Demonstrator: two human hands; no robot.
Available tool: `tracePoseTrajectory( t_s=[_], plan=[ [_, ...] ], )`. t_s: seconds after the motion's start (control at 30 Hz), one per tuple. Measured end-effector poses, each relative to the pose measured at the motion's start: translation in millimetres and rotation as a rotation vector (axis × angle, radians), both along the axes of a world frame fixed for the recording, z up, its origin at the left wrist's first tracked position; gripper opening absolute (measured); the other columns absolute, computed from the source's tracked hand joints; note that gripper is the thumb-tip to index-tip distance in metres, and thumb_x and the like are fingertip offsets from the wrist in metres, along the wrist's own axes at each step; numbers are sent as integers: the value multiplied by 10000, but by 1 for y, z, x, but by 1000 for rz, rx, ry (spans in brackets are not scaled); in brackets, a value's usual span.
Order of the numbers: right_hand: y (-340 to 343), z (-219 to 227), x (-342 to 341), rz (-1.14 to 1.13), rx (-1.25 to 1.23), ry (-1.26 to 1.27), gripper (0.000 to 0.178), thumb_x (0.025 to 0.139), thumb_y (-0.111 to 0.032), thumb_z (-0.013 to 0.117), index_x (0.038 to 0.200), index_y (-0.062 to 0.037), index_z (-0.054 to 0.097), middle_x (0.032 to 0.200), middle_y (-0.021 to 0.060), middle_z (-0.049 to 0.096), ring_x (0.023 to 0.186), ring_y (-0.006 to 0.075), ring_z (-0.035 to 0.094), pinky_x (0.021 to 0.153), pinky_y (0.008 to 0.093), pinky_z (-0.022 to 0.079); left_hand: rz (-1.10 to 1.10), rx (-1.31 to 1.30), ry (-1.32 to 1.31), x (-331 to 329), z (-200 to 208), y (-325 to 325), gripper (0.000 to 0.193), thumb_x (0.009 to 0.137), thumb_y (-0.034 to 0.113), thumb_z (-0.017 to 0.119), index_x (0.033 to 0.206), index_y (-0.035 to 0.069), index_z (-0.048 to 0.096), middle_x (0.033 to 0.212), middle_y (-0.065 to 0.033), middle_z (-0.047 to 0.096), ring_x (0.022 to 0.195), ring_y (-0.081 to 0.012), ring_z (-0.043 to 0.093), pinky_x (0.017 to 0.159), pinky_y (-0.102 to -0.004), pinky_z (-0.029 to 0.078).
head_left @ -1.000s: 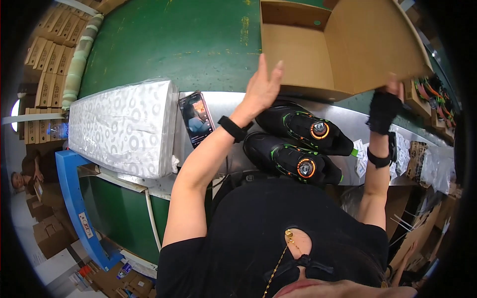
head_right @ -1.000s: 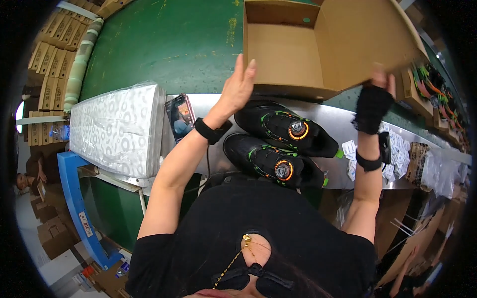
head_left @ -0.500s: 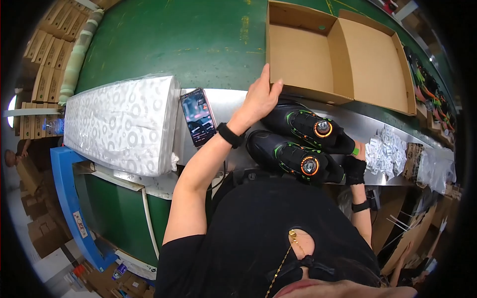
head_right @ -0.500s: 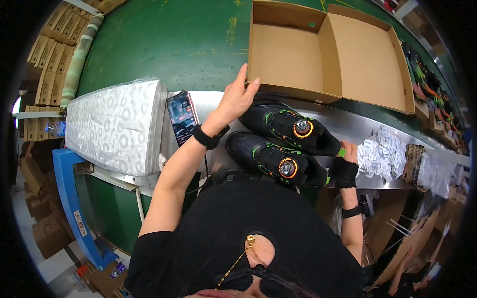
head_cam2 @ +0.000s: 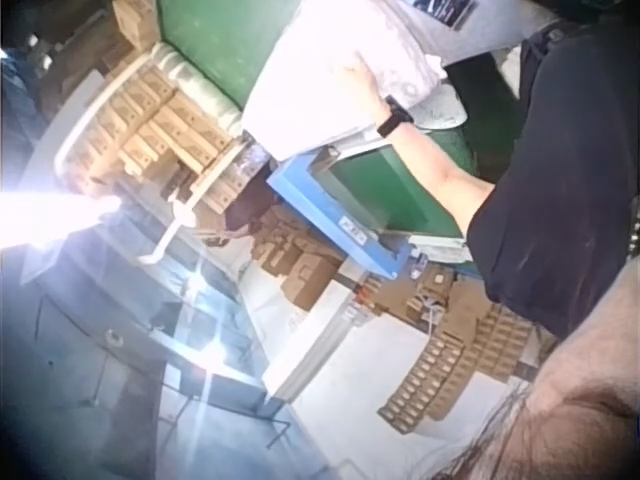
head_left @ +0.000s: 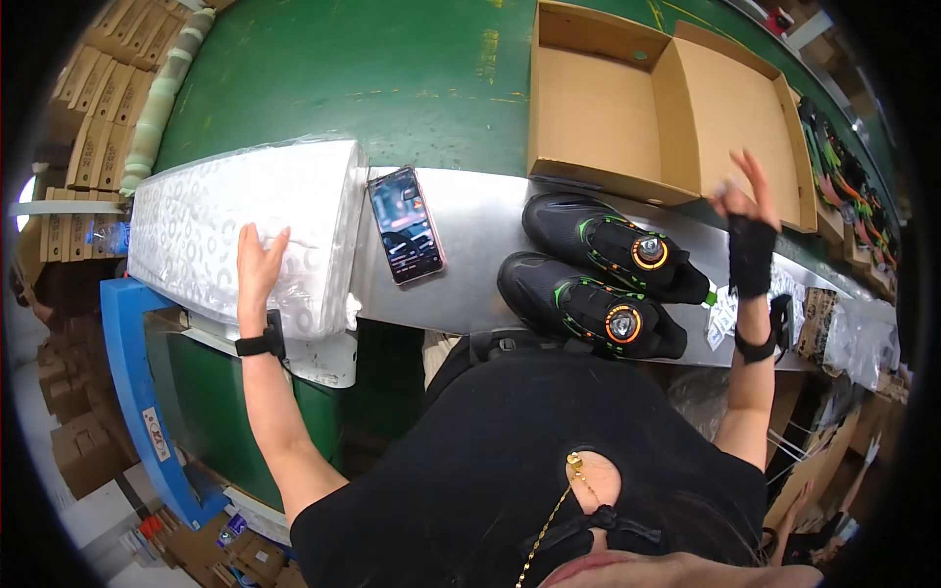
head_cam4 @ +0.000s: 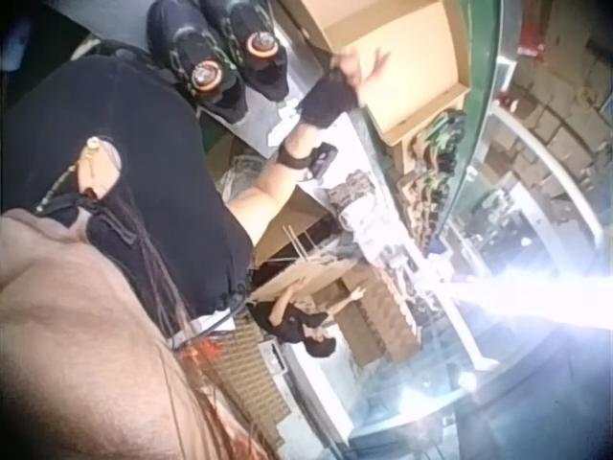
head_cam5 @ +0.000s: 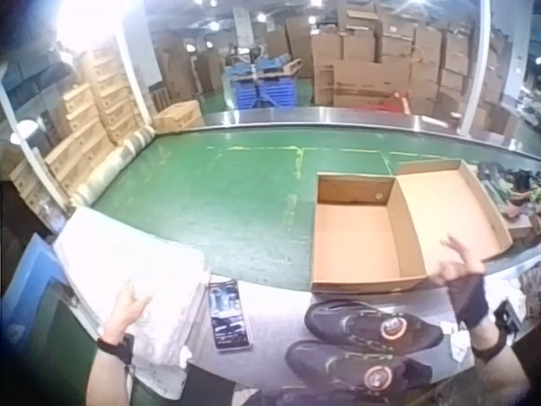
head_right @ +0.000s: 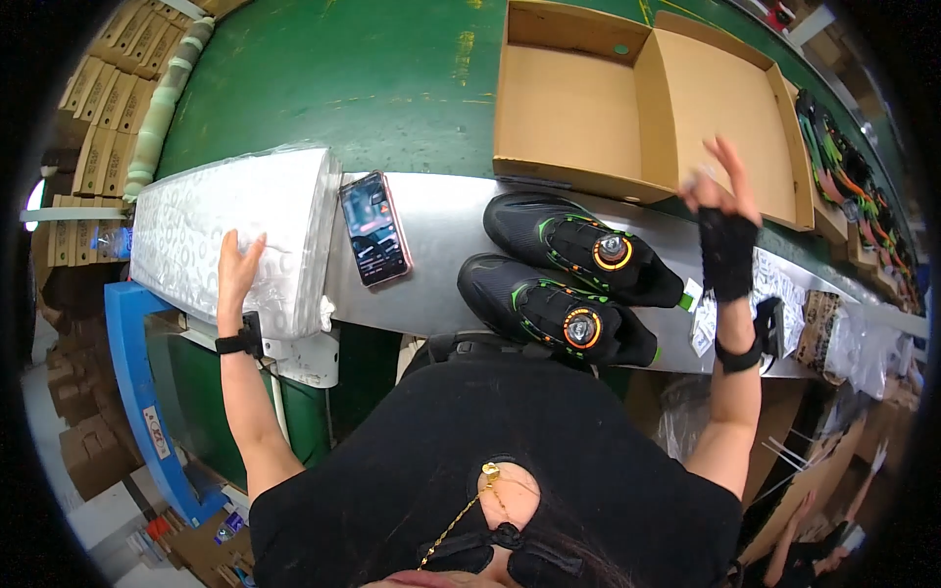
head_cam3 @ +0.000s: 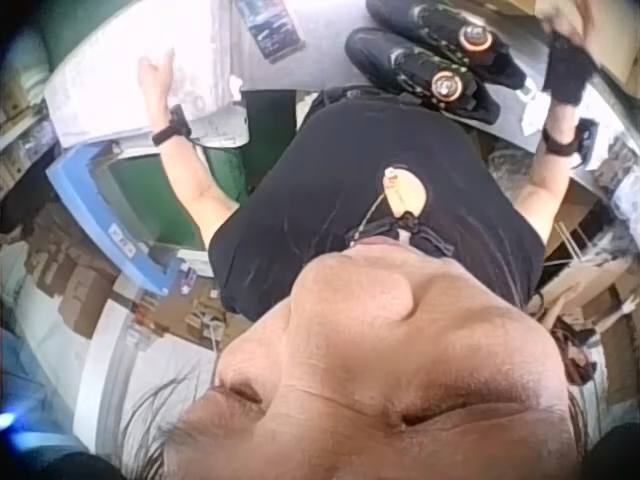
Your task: Pack athletic shoes into cardboard boxes with tissue paper on a manufacturing assembly line.
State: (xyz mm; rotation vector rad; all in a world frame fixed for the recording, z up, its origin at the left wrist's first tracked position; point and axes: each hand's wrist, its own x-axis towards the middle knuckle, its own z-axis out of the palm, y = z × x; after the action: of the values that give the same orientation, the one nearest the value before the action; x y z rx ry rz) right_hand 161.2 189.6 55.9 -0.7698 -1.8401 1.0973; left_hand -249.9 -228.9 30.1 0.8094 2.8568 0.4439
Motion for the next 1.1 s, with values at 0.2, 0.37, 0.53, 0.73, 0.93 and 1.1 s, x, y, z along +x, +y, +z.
tracePoseTrajectory(
  t_s=[0.2,0.37,0.53,0.73,0.93,1.1],
  plan=[
    [4,-32,-66,526,459,-628,483,780,-67,552,1240,-113,413,1197,150,473,904,266,580,742,335,464,86,-115,27,-8,-28,-23,829,738,531,566,1306,-9,295,1353,-233,250,1278,-321,215,953,-583,178],
    [-6,-48,-90,658,449,-803,429,763,-33,522,1180,-124,480,920,212,584,853,353,564,735,399,457,143,149,73,-13,-24,-33,730,735,403,637,1267,-8,353,1226,-243,436,1156,-331,417,938,-410,335],
    [0,-56,-89,655,536,-793,430,754,-22,525,1171,-122,485,880,212,587,808,353,572,697,400,463,258,142,169,-17,-17,-39,311,778,217,578,977,-18,540,946,-215,592,874,-325,574,764,-370,435],
    [17,-69,-80,682,518,-771,420,745,-26,537,1154,-108,491,860,220,586,794,363,573,696,406,463,405,266,721,-39,48,-60,244,871,193,422,947,-20,515,883,-222,573,813,-351,559,722,-389,436],
    [1,-39,-93,764,491,-726,521,723,-103,609,1212,-93,429,1031,234,535,907,367,545,749,405,461,89,1014,128,36,176,43,256,875,127,426,1033,-63,492,1003,-121,548,874,-185,557,785,-285,440],
    [-59,66,-126,866,296,-136,813,696,-229,713,1343,-102,237,1177,128,486,994,240,527,853,337,425,-605,460,737,80,172,166,186,847,39,462,995,6,570,929,-92,520,767,-199,566,618,-305,481]
  ],
)
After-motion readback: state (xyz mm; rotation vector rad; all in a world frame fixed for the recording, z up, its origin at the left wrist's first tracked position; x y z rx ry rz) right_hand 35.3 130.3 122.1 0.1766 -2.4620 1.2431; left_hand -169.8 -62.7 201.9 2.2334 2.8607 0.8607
